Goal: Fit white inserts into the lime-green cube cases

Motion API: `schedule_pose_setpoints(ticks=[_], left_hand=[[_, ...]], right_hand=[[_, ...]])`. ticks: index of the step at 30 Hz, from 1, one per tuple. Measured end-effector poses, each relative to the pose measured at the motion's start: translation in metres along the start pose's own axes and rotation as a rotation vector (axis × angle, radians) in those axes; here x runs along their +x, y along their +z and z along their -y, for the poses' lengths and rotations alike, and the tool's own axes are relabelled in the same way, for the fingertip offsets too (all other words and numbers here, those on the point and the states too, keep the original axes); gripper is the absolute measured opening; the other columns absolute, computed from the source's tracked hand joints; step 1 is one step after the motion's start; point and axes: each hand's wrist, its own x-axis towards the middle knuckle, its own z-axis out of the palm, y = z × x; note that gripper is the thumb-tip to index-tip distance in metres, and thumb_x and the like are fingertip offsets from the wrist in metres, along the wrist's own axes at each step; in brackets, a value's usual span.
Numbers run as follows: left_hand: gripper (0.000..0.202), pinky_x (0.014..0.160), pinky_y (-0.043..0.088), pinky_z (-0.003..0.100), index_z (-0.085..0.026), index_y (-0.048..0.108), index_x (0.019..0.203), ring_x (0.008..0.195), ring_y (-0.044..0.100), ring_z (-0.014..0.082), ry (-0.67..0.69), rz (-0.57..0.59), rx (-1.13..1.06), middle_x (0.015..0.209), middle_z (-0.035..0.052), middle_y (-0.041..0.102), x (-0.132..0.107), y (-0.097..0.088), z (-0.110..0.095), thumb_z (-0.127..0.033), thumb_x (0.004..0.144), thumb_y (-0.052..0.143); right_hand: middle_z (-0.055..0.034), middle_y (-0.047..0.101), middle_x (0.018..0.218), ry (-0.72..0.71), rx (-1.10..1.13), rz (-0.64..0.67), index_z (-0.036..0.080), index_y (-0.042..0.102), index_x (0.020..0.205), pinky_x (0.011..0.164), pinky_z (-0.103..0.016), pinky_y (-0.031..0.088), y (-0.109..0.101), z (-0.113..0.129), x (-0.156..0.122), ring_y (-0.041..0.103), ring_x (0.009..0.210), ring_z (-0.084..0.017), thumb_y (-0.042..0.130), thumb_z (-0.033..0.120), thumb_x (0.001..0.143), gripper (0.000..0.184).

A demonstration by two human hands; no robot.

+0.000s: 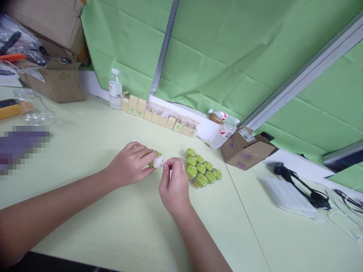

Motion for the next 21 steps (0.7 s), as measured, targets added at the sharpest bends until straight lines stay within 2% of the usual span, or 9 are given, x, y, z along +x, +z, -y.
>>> schedule_pose_setpoints(ticks=[11, 21], left_hand=[[0.014, 0.08, 0.041, 0.039, -0.017, 0.059, 0.102, 0.084, 0.065, 0.0215, -0.006, -0.001, 0.0, 0.09, 0.0034, 0.072, 0.0005, 0.0016, 0.002, -0.021, 0.091, 0.051], [0.014, 0.081, 0.042, 0.038, -0.017, 0.06, 0.1, 0.083, 0.064, 0.0208, -0.004, -0.013, 0.012, 0.088, 0.0034, 0.072, 0.001, -0.0021, 0.0011, -0.02, 0.091, 0.049]], right_hand=[[-0.0028, 0.05, 0.089, 0.094, 0.058, -0.012, 0.022, 0.044, 0.094, 0.073, -0.036, 0.044, -0.001, -0.0039, -0.0009, 0.052, 0.081, -0.018, 0.042, 0.021, 0.099, 0.005], [-0.0034, 0.052, 0.092, 0.102, 0.076, -0.014, 0.023, 0.044, 0.096, 0.073, -0.036, 0.046, -0.0017, -0.0056, -0.0014, 0.056, 0.082, -0.019, 0.043, 0.021, 0.098, 0.003]])
